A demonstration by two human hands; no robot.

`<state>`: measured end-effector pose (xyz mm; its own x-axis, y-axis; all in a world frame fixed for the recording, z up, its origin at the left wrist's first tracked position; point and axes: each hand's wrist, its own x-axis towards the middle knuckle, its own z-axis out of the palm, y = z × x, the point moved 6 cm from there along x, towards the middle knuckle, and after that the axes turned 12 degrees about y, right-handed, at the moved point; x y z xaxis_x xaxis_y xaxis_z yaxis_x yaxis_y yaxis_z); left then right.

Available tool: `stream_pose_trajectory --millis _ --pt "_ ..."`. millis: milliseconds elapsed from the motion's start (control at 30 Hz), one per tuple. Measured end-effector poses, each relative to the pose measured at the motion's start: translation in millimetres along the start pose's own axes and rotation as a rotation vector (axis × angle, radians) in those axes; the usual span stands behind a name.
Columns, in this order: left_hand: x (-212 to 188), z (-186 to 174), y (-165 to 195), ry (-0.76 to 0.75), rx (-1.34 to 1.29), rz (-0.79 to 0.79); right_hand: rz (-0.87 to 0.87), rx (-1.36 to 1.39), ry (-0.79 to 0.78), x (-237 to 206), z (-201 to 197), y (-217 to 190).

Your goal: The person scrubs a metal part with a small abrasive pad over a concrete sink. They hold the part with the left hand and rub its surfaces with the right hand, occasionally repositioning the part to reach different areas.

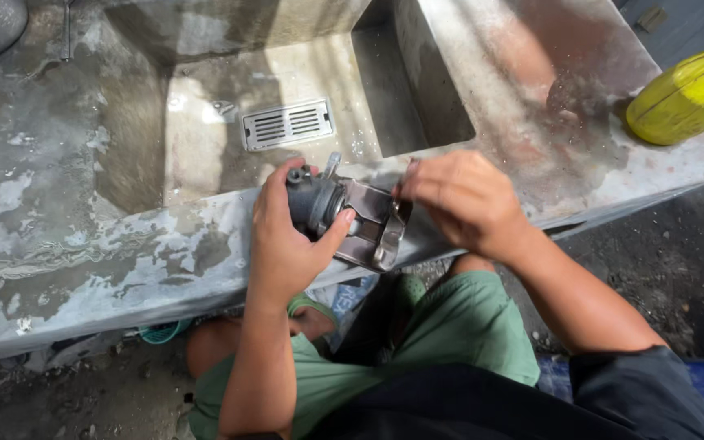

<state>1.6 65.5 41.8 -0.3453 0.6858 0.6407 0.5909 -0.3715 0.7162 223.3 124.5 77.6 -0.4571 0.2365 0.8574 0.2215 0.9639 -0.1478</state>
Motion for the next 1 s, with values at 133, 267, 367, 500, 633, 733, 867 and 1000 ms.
stream_pose_trajectory --millis 133,267,367,500,633,733,867,1000 --pt "-0.6 -0.2 1.0 0.004 0.008 0.044 -0.068 0.078 -0.039 -2.9 3.5 -8.8" --pt "-1.4 0.3 -1.4 0.003 -0.017 0.019 -0.052 0.106 -0.056 0.3 2.7 -5.9" --pt "-1.5 0.8 -1.8 -0.006 -0.009 -0.004 -0.025 0.128 -0.066 1.3 2.9 -4.5" --pt "1.4 -0.4 2.0 0.024 0.012 0.029 -0.091 0.138 -0.105 4.3 2.2 -3.0" --pt "0.7 0.8 0.8 0.010 -0.011 0.008 0.097 -0.050 -0.021 7.2 -3.3 13.9" --pt "-1.7 0.4 -1.8 0.007 0.005 -0.002 0.032 0.018 -0.035 3.4 -0.8 4.3" --pt "-2.3 0.1 -2.0 0.002 0.006 0.034 -0.052 0.088 -0.084 -1.2 3.1 -7.8" --pt "0.3 1.4 -1.5 -0.002 0.021 0.007 -0.086 0.111 -0.111 -0.4 2.9 -10.4"
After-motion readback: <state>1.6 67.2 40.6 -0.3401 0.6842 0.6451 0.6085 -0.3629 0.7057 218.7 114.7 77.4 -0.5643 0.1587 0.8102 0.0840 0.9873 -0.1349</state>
